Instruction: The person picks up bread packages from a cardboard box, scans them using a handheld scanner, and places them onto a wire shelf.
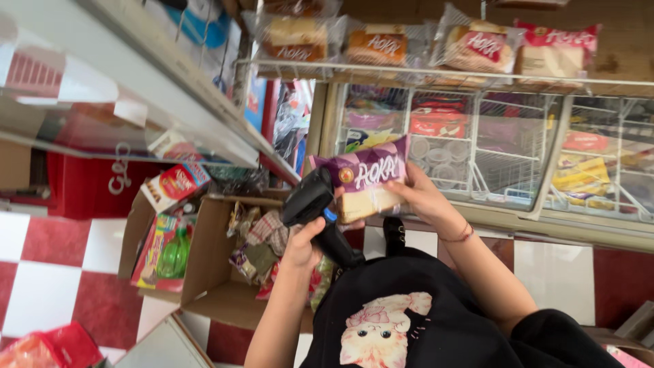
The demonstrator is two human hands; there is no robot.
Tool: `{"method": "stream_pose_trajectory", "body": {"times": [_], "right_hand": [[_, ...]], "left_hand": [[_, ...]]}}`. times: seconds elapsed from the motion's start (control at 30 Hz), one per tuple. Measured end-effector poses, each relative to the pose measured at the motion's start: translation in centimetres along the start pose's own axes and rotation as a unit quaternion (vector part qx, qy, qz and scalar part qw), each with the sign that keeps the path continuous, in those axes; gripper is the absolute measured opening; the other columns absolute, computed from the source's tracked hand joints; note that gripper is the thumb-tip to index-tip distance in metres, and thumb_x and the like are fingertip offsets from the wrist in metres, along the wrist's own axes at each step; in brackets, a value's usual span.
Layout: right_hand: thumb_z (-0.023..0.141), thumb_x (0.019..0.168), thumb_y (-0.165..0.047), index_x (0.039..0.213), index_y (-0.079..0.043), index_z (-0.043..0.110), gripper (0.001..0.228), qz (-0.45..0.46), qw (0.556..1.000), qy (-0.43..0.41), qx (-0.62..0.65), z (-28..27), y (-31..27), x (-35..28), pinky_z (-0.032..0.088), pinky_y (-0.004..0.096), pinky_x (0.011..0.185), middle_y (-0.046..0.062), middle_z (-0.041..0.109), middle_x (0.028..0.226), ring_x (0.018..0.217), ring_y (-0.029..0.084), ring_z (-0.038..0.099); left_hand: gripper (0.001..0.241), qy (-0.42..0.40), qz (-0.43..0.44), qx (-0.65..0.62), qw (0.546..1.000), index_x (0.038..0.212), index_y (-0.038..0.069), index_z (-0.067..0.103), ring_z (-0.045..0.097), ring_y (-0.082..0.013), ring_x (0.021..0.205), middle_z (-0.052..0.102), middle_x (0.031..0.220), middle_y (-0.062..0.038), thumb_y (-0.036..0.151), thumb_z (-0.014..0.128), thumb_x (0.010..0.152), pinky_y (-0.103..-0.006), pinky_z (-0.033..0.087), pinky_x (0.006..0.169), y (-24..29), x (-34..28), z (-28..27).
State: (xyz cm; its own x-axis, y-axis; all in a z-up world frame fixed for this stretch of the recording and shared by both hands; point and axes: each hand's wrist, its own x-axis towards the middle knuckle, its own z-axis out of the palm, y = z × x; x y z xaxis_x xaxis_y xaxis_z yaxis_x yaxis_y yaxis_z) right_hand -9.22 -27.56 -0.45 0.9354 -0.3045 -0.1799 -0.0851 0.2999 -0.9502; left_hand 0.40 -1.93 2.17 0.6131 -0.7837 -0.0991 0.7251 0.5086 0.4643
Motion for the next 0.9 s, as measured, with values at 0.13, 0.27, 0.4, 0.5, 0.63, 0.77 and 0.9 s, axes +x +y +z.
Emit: {"method": "stream_pose_trajectory", "body": {"times": [0.13, 0.27, 0.4, 0.5, 0.63, 0.77, 0.9], "right_hand": [[0.065, 0.099, -0.012, 0.150, 0.003, 0.045, 0.056, 0.001, 0.998, 0.062, 0.006, -2.2, 0.5, -1.9, 0.053, 0.032, 0.099, 0.009, 0.063, 0.132, 0.116, 0.015, 0.061], [0.055, 0.104, -0.014, 0.153, -0.001, 0.042, 0.053, -0.045, 0.989, 0.134, -0.039, -3.0, -0.8, -3.3, 0.049, 0.029, 0.101, 0.005, 0.061, 0.134, 0.119, 0.011, 0.057], [0.060, 0.103, -0.016, 0.161, -0.001, 0.035, 0.065, -0.077, 0.985, 0.154, -0.033, -5.5, -2.6, -4.5, 0.044, 0.028, 0.110, 0.007, 0.057, 0.145, 0.130, 0.013, 0.052], [0.085, 0.071, -0.003, 0.160, -0.004, 0.020, 0.111, -0.082, 0.990, 0.078, -0.088, -8.3, -5.1, -5.3, 0.039, 0.031, 0.111, 0.009, 0.047, 0.150, 0.136, 0.016, 0.044], [0.088, 0.064, 0.005, 0.162, -0.005, 0.018, 0.121, -0.077, 0.990, 0.083, -0.088, -12.1, -8.5, -6.0, 0.039, 0.032, 0.113, 0.009, 0.041, 0.157, 0.141, 0.016, 0.040], [0.083, 0.062, 0.010, 0.162, -0.009, 0.015, 0.122, -0.066, 0.994, 0.087, -0.028, -16.6, -13.0, -6.2, 0.051, 0.039, 0.101, 0.007, 0.041, 0.154, 0.134, 0.017, 0.046], [0.078, 0.067, 0.016, 0.163, -0.009, 0.015, 0.118, -0.110, 0.991, 0.066, -0.042, -20.4, -18.0, -6.9, 0.052, 0.038, 0.102, 0.005, 0.037, 0.158, 0.137, 0.016, 0.045]], "left_hand": [[0.061, -0.033, -0.053, 0.024, 0.998, 0.142, 0.000, 0.053, 0.061, -0.0371, 0.126, 0.060, 0.141, -0.019, 0.011, 0.074, 0.086, -0.0619, 0.057, 0.093, -0.4, 1.2, -0.4], [0.058, -0.022, -0.118, 0.080, 0.989, 0.141, -0.003, 0.056, 0.062, -0.0286, 0.111, 0.064, 0.140, -0.018, 0.010, 0.075, 0.088, -0.0521, 0.057, 0.090, -1.3, 3.6, -1.0], [0.057, -0.029, -0.162, 0.173, 0.971, 0.136, -0.004, 0.061, 0.064, -0.0232, 0.111, 0.069, 0.130, -0.013, 0.006, 0.079, 0.083, -0.0418, 0.055, 0.092, -2.7, 6.3, -0.3], [0.060, -0.043, -0.166, 0.302, 0.938, 0.134, -0.002, 0.064, 0.063, -0.0181, 0.114, 0.070, 0.123, -0.007, 0.007, 0.084, 0.079, -0.0354, 0.050, 0.099, -4.1, 8.6, 1.7], [0.066, -0.088, -0.185, 0.395, 0.895, 0.133, 0.000, 0.063, 0.063, -0.0176, 0.109, 0.071, 0.116, -0.005, 0.015, 0.089, 0.073, -0.0357, 0.050, 0.097, -4.5, 11.6, 7.5], [0.077, -0.181, -0.078, 0.565, 0.801, 0.133, 0.001, 0.060, 0.062, -0.0203, 0.114, 0.068, 0.120, -0.006, 0.025, 0.093, 0.068, -0.0357, 0.048, 0.101, -5.6, 14.4, 14.6], [0.090, -0.174, -0.053, 0.577, 0.796, 0.137, 0.003, 0.051, 0.070, -0.0202, 0.112, 0.075, 0.116, -0.006, 0.032, 0.094, 0.064, -0.0330, 0.051, 0.101, -7.7, 17.3, 19.9]]}}
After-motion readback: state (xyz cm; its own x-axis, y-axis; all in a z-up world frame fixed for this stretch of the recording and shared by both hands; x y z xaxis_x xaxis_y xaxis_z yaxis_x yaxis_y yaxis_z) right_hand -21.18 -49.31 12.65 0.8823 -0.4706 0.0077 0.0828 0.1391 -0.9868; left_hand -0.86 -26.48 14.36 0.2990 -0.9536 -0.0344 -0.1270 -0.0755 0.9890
